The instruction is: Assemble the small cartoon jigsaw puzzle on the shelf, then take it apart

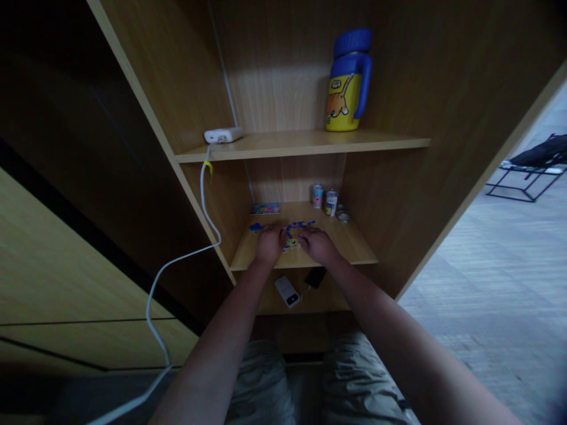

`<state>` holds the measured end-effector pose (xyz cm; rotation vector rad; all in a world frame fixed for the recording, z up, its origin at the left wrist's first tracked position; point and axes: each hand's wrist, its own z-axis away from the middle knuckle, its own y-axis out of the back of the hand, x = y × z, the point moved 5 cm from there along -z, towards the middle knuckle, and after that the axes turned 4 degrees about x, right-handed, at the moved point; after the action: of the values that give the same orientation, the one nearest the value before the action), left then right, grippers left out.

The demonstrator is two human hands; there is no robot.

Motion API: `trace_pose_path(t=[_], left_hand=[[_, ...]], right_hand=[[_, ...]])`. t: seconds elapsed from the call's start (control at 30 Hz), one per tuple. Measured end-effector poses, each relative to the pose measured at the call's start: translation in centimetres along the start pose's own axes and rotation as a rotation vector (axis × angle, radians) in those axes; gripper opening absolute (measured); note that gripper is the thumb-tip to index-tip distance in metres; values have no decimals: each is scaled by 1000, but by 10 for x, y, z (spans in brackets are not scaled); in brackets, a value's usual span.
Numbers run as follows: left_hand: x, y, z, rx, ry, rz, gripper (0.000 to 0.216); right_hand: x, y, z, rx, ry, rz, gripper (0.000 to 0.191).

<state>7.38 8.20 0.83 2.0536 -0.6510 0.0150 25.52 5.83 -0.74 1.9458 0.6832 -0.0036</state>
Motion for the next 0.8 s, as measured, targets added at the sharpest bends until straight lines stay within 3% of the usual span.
trace_pose_path(t=[0.27, 0.5, 0.8], left_hand=[[-5, 4, 3, -12, 147, -177, 29], [-3, 1, 1, -70, 152, -228, 29], [1, 3, 1, -120, 155, -231, 32]], right_hand=[[-1, 5, 3, 0, -42, 34, 22], [-2, 5, 2, -6, -47, 39, 19], [-1, 5, 3, -10, -83, 64, 29]])
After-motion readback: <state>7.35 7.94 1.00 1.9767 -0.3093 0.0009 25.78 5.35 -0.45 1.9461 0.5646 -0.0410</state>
